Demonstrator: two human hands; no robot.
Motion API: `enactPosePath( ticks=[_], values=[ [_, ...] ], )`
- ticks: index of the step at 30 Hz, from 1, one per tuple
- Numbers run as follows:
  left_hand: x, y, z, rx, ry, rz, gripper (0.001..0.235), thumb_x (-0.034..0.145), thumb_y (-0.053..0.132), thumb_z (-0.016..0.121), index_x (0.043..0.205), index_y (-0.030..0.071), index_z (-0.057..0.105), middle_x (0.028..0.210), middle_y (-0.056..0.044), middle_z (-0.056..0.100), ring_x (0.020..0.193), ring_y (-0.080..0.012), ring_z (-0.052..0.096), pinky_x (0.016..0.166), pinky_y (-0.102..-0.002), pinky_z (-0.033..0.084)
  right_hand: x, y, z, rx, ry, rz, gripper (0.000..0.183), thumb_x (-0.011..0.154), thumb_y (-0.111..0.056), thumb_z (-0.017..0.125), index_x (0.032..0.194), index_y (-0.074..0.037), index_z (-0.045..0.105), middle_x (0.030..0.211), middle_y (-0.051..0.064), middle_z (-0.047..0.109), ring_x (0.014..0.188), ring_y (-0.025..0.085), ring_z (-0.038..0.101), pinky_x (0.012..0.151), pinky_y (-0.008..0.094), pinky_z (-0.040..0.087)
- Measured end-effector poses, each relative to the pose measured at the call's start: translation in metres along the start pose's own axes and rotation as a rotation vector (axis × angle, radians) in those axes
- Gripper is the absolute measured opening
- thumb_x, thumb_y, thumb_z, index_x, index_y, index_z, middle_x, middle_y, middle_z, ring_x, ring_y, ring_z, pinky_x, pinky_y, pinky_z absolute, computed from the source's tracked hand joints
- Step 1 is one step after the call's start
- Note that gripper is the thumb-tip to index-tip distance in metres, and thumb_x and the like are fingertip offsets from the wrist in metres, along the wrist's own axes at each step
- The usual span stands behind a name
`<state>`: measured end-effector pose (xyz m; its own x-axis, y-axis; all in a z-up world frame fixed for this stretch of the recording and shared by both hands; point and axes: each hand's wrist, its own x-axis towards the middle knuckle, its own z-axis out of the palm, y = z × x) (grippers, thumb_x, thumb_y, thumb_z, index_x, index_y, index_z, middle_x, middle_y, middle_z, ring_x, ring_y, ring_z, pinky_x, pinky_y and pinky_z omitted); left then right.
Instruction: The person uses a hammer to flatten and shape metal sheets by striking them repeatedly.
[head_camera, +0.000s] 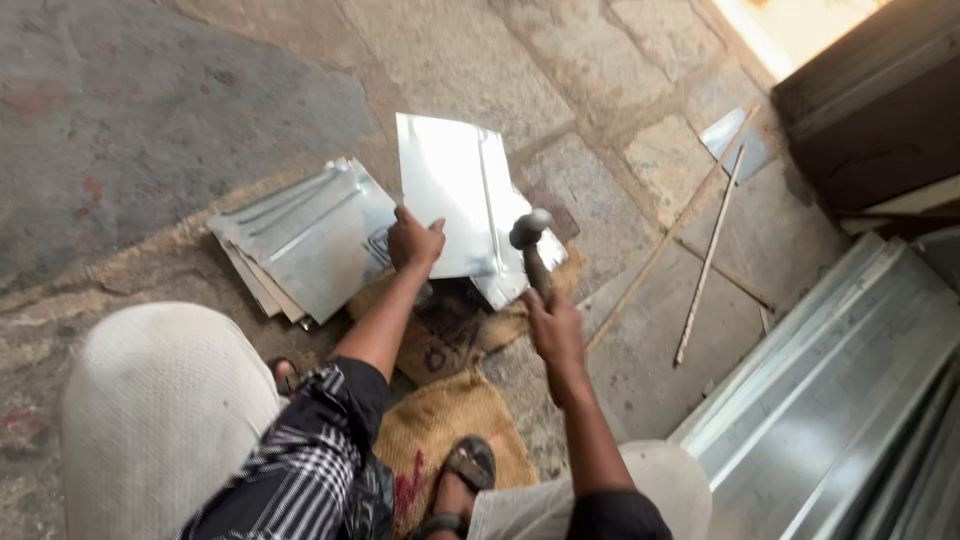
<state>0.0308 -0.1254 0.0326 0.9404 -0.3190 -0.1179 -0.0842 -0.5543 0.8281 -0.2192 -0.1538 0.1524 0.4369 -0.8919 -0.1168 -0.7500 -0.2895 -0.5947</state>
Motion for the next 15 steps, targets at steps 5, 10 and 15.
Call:
enactPosePath(
  ticks=[5, 10, 15],
  values=[
    [-0.001, -0.011, 0.01, 0.017, 0.038, -0.004, 0.065, 0.083, 0.041, 0.084, 0.114, -0.006, 0.052, 0.101, -0.028, 0.071, 0.094, -0.0452, 0.071, 0.077, -0.052, 0.059, -0.022, -0.02, -0.032, 0.278, 0.182, -0.2, 0.026, 0.102, -0.032, 0.057, 0.104, -0.007, 0.063, 0.068, 0.008, 0.064, 0.05, 0.015, 0.056, 0.045, 0.035, 0.048],
    [0.002, -0.014, 0.008, 0.023, -0.025, -0.028, 0.071, 0.087, 0.039, 0.081, 0.127, -0.009, 0.048, 0.103, -0.03, 0.071, 0.093, -0.0435, 0.073, 0.075, -0.048, 0.061, -0.029, -0.009, 0.005, 0.265, 0.015, -0.049, 0.028, 0.103, -0.034, 0.054, 0.107, -0.007, 0.062, 0.065, 0.006, 0.06, 0.048, 0.016, 0.051, 0.038, 0.034, 0.044],
    [0.004, -0.013, 0.007, 0.063, -0.002, -0.036, 0.073, 0.084, 0.04, 0.083, 0.125, -0.009, 0.048, 0.102, -0.03, 0.071, 0.092, -0.0426, 0.073, 0.076, -0.047, 0.061, -0.024, 0.0, 0.003, 0.327, -0.041, 0.155, 0.031, 0.104, -0.032, 0.056, 0.111, -0.003, 0.064, 0.069, 0.006, 0.059, 0.049, 0.017, 0.051, 0.042, 0.039, 0.048]
  ],
)
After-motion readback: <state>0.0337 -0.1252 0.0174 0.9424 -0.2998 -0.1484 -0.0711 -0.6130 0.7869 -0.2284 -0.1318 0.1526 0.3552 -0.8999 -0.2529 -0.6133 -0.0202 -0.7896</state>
